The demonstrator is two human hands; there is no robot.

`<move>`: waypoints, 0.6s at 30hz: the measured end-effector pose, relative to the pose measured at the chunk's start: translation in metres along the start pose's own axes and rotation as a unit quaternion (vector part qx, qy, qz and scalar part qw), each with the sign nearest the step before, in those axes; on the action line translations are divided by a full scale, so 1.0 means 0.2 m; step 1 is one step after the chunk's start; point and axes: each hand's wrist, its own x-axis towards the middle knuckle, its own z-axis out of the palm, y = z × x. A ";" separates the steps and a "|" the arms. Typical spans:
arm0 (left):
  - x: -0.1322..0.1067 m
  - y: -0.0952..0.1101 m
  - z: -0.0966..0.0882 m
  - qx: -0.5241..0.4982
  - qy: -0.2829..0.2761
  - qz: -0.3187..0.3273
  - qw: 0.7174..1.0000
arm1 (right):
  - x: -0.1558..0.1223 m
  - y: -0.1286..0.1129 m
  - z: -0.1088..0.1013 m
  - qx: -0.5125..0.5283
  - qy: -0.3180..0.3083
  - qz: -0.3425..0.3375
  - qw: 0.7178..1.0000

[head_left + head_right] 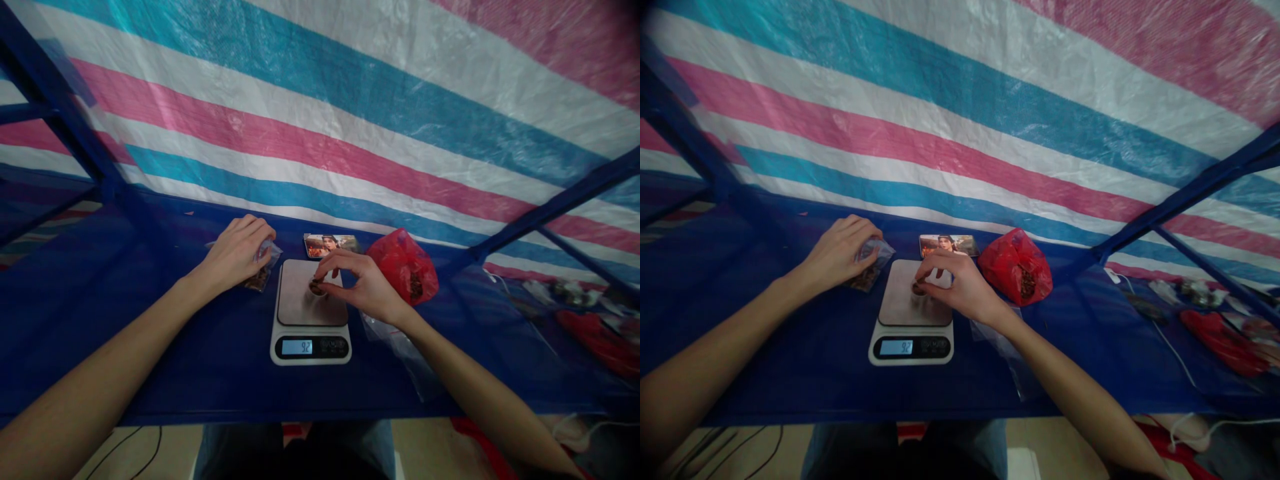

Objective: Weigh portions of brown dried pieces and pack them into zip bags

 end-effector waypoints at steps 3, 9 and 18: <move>0.00 0.00 0.00 0.004 0.003 0.004 1.000 | 0.00 0.00 -0.01 0.004 -0.018 -0.026 0.999; 0.00 0.01 -0.01 -0.007 0.007 -0.002 1.000 | -0.03 0.01 -0.06 0.010 0.054 -0.006 0.998; 0.00 0.00 0.01 0.003 0.004 0.005 1.000 | -0.20 0.11 -0.01 -0.104 -0.028 0.054 0.993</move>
